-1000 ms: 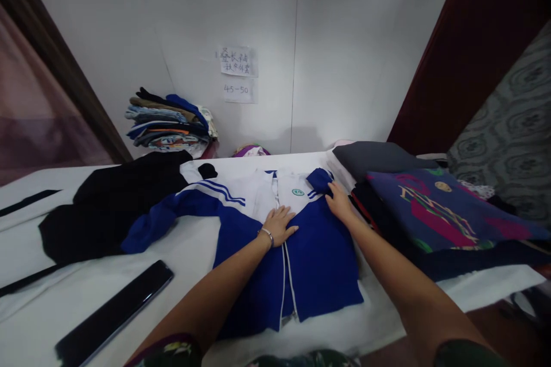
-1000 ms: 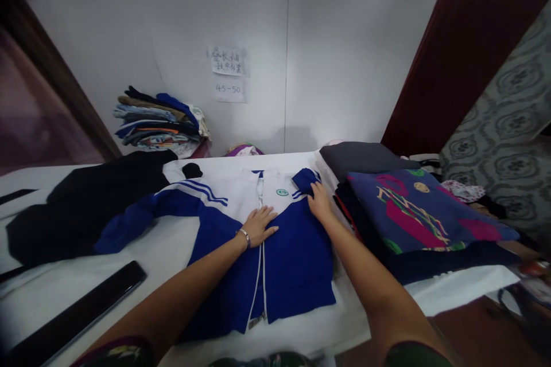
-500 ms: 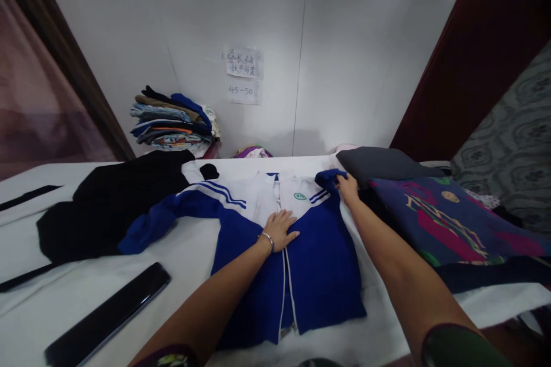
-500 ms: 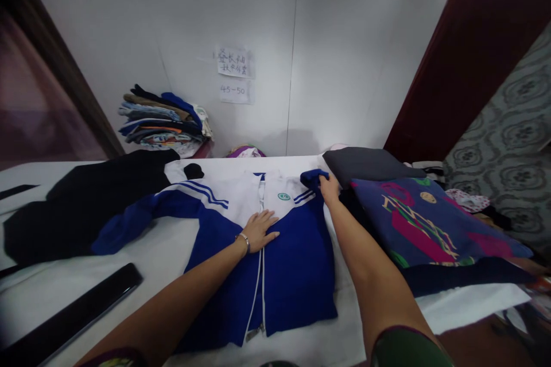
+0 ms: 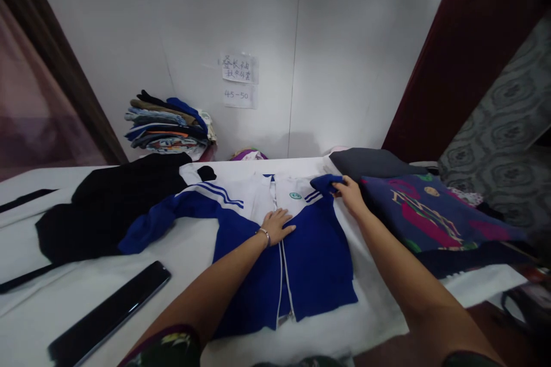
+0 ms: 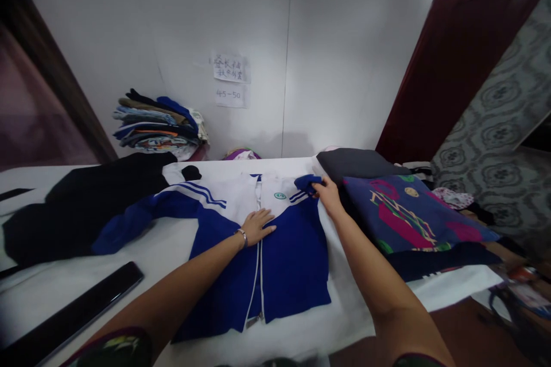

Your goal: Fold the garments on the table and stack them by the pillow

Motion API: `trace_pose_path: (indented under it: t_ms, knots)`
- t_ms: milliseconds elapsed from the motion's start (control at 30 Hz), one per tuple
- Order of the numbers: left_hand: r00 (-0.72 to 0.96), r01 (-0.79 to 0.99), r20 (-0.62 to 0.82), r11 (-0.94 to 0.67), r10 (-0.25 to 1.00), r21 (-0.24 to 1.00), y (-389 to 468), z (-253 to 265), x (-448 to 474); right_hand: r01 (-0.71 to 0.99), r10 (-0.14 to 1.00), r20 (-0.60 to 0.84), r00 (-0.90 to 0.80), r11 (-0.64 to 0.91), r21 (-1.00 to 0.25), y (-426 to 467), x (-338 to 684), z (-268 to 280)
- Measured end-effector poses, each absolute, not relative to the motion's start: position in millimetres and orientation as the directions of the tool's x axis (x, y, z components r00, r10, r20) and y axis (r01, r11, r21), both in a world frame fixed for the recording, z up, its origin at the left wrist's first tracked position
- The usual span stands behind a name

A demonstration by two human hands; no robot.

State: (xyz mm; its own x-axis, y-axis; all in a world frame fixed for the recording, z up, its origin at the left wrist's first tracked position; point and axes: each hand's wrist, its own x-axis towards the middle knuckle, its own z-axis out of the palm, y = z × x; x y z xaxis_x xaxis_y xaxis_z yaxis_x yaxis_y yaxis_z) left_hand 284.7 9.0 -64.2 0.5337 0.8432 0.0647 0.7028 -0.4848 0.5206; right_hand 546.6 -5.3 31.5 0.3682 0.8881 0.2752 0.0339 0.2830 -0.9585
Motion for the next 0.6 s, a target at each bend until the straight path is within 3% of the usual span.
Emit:
trace_pose_path:
  t_ms: [67, 133, 233, 300, 367, 433, 500, 600]
  knots:
    - [0.432, 0.608, 0.072, -0.349, 0.899, 0.713, 12, -54, 290, 0.105, 0.898, 0.306, 0.315, 0.288, -0.952, -17, 541, 29]
    - [0.352, 0.506, 0.066, -0.249, 0.934, 0.826, 14, -42, 300, 0.252, 0.892, 0.397, 0.218, 0.342, -0.905, -27, 536, 27]
    - [0.334, 0.434, 0.005, -0.158, 0.943, 0.887, 12, -27, 323, 0.509, 0.827, 0.561, -0.034, 0.497, -0.703, -37, 526, 20]
    - [0.361, 0.385, -0.056, -0.094, 0.931, 0.918, 6, -20, 340, 0.566, 0.777, 0.610, -0.159, 0.578, -0.588, -42, 517, 14]
    - [0.419, 0.251, -0.171, 0.067, 0.892, 0.966, -1, -15, 356, 0.562, 0.747, 0.628, -0.216, 0.621, -0.546, -45, 509, 6]
    - [0.479, 0.043, -0.312, 0.333, 0.821, 0.942, -7, -11, 368, 0.539, 0.747, 0.631, -0.210, 0.627, -0.563, -50, 504, -1]
    - [0.502, -0.113, -0.407, 0.524, 0.763, 0.844, -8, -8, 377, 0.506, 0.771, 0.620, -0.145, 0.597, -0.623, -57, 503, -8]
    - [0.447, -0.150, -0.450, 0.561, 0.773, 0.814, -2, -5, 386, 0.497, 0.803, 0.595, -0.027, 0.528, -0.689, -72, 512, -20]
